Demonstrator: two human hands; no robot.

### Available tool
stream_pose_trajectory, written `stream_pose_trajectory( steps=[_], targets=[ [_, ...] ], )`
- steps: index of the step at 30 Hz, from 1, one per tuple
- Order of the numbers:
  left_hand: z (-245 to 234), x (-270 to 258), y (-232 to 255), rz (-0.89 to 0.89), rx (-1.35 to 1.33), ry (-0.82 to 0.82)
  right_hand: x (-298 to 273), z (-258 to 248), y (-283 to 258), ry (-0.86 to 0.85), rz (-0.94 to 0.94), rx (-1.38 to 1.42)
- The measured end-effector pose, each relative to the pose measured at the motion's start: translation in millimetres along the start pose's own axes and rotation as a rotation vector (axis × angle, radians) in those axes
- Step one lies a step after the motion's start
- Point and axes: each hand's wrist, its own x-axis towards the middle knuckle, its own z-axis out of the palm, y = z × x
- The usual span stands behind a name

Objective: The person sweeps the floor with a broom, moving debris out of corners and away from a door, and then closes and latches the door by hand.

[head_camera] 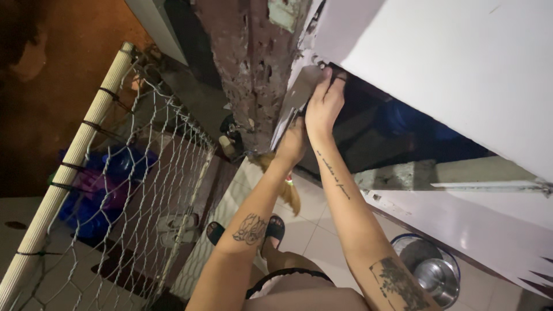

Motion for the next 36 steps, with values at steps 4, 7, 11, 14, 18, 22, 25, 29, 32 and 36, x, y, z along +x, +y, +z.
stream_pose_trajectory(
  steps=[4, 7, 11, 14, 18, 22, 25, 29, 32, 36],
  targets=[
    [-15.7, -9.5, -10.5, -0.005, -0.091, 0.041, -19.4, 0.2, 40.8, 0.077, -0.23, -0.062],
    [-47.4, -30.0, -20.6, -0.059, -0.114, 0.0, -62.4, -3.1, 61.4, 0.023, -0.016, 0.197],
    [-92.8, -61.7, -64.4, -0.208, -0.18, -0.049, -143.1, 13.3, 61.5, -0.11, 0.037, 0.014],
    [-118.6, -70.8, -116.7, -0.256, -0.134, 0.173, -187.0, 55.6, 51.7, -0.25, -0.07, 0.022],
    [-160.9, -66.5, -180.4, -0.253, 0.036, 0.495, -211.8, 108.4, 40.1, -0.585, 0.072, -0.025],
    [-185.0, -64.1, -217.2, -0.476, 0.081, 0.41, -203.5, 133.2, 43.7, -0.759, -0.194, -0.69],
    [-191.6, -61.7, -240.2, -0.382, 0.495, 0.367, -193.9, 141.5, 57.6, -0.788, -0.136, -0.981],
    [-193.2, -49.1, -257.9, -0.679, 0.38, 0.103, -187.2, 137.8, 83.0, -0.84, -0.294, -1.179],
    [-197.0, -36.2, -264.9, -0.77, 0.261, 0.059, -182.8, 138.6, 88.9, -0.845, -0.27, -1.245],
    [-190.6, -29.5, -281.5, -0.671, 0.365, 0.251, -180.5, 137.0, 74.5, -0.76, -0.349, -1.214]
  ],
)
